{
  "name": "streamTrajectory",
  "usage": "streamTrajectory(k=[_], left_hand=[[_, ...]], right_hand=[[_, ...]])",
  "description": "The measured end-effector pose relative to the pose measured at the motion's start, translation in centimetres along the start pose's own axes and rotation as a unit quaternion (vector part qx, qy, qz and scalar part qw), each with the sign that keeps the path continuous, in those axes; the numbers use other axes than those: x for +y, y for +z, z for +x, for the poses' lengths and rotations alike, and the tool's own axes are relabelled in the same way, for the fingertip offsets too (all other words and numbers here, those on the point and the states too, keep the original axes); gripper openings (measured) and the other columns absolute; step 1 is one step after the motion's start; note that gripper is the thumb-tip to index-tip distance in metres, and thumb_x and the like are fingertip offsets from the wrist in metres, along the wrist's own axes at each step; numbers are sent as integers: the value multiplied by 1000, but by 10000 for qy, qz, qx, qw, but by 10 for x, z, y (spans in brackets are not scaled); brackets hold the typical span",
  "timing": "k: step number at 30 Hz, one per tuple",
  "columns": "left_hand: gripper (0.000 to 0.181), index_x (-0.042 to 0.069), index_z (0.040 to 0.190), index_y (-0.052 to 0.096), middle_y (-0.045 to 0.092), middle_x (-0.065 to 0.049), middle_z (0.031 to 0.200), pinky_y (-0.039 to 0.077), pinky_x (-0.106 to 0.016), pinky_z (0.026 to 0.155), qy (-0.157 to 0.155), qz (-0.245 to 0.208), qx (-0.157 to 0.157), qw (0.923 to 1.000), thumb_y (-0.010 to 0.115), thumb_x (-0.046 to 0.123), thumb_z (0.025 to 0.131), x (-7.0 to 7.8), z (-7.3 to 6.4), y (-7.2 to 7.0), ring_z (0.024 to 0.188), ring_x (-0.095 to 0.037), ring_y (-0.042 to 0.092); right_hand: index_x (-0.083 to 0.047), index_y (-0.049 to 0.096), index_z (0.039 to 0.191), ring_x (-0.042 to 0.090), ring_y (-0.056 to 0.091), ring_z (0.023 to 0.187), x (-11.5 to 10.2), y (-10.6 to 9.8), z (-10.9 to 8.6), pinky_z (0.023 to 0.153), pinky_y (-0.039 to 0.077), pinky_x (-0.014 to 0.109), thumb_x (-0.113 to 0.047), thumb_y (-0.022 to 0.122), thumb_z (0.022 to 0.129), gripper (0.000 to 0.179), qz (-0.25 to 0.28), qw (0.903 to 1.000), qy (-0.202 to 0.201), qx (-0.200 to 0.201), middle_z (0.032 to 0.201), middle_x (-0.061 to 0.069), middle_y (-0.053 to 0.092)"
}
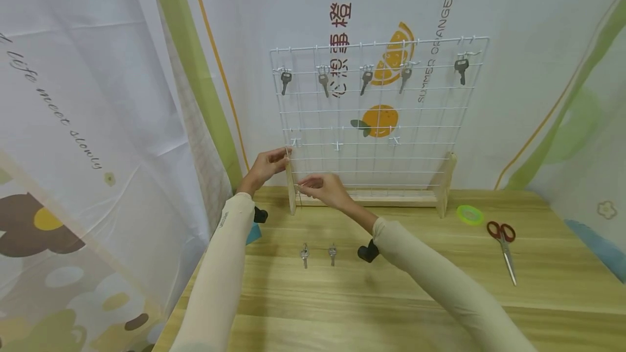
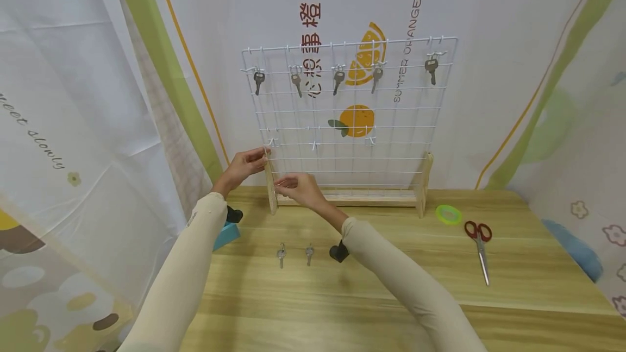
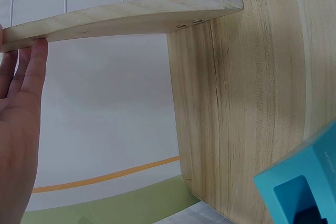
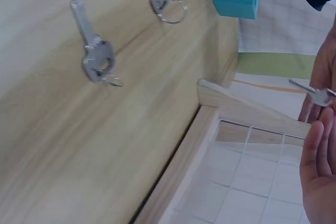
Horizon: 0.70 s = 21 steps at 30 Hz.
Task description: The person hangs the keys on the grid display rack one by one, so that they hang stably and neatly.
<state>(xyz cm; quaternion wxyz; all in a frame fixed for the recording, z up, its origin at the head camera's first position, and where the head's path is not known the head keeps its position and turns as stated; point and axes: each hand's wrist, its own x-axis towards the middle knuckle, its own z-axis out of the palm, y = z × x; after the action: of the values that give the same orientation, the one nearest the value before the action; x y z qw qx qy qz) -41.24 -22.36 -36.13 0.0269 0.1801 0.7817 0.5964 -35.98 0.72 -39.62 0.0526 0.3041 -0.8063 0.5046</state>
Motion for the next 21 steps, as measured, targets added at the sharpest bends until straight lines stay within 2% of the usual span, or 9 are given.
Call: streamTrajectory(k=[6, 13, 21], left_hand=[[46, 1, 154, 49, 47, -20, 158, 48, -44, 115, -56, -44, 16, 10000, 55, 7, 109, -1, -2, -1, 143, -36, 48], [48, 4, 156, 47, 48, -17, 158, 48, -40, 115, -94, 15, 48, 9999, 56, 10, 109, -2, -1, -1, 144, -33, 48], [50, 1, 157, 43, 44, -19, 159, 47, -40, 115, -108, -116, 57, 9999, 55, 7, 109, -2, 3, 1, 144, -34, 47]], right_hand=[[-4, 79, 111, 19, 77, 85, -13, 0, 13, 69, 64, 27, -14, 79, 95, 18, -39, 9982, -356, 477, 100, 10, 79], [-3, 79, 111, 18, 75, 76, -27, -2, 32, 64, 63, 26, -12, 78, 96, 18, 8, 9913, -682, 1123, 98, 10, 80], [-5, 80, 111, 18, 76, 77, -37, -5, 46, 64, 62, 25, -15, 79, 96, 18, -58, 9824, -668, 1746, 100, 9, 80]])
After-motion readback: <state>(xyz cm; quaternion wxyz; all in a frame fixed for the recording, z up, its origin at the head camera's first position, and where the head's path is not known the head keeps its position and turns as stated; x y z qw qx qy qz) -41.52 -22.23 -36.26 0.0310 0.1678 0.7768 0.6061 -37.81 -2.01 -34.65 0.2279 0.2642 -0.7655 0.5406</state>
